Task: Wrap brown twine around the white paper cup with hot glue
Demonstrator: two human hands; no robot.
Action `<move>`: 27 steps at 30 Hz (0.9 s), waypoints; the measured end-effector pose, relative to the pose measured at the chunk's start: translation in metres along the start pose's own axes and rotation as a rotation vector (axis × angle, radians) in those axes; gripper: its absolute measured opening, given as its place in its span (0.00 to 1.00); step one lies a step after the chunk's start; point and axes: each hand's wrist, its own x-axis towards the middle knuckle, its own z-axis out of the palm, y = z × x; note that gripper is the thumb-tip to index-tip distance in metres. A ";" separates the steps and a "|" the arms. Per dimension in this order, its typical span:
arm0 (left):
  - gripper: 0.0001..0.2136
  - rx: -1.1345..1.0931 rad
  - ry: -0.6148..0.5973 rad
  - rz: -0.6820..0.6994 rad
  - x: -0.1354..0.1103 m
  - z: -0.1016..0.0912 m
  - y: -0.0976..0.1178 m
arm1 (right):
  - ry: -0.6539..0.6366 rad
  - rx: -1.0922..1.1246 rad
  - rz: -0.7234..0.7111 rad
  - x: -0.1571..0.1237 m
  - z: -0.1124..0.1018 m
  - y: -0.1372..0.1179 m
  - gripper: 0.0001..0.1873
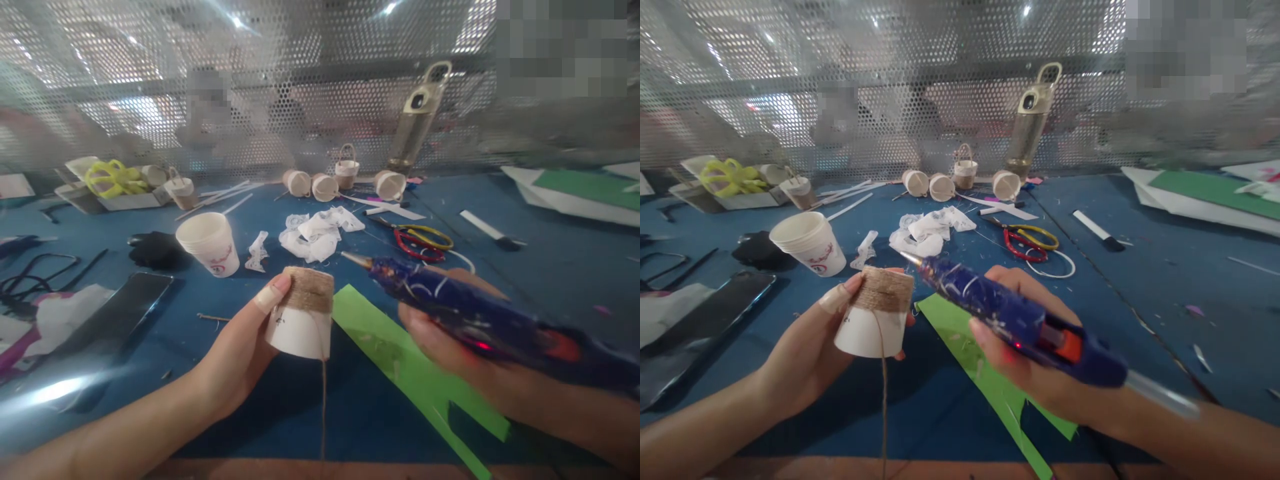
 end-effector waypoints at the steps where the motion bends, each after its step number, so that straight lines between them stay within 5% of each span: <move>1: 0.18 -0.013 -0.017 -0.004 0.000 0.000 0.001 | 0.008 0.035 -0.024 0.000 0.001 -0.002 0.12; 9: 0.18 -0.039 -0.064 -0.005 -0.002 0.002 0.003 | -0.193 0.148 -0.108 -0.003 0.001 0.005 0.10; 27: 0.19 -0.009 -0.001 -0.026 -0.003 0.003 0.007 | -0.148 -0.007 -0.197 -0.014 0.006 0.012 0.12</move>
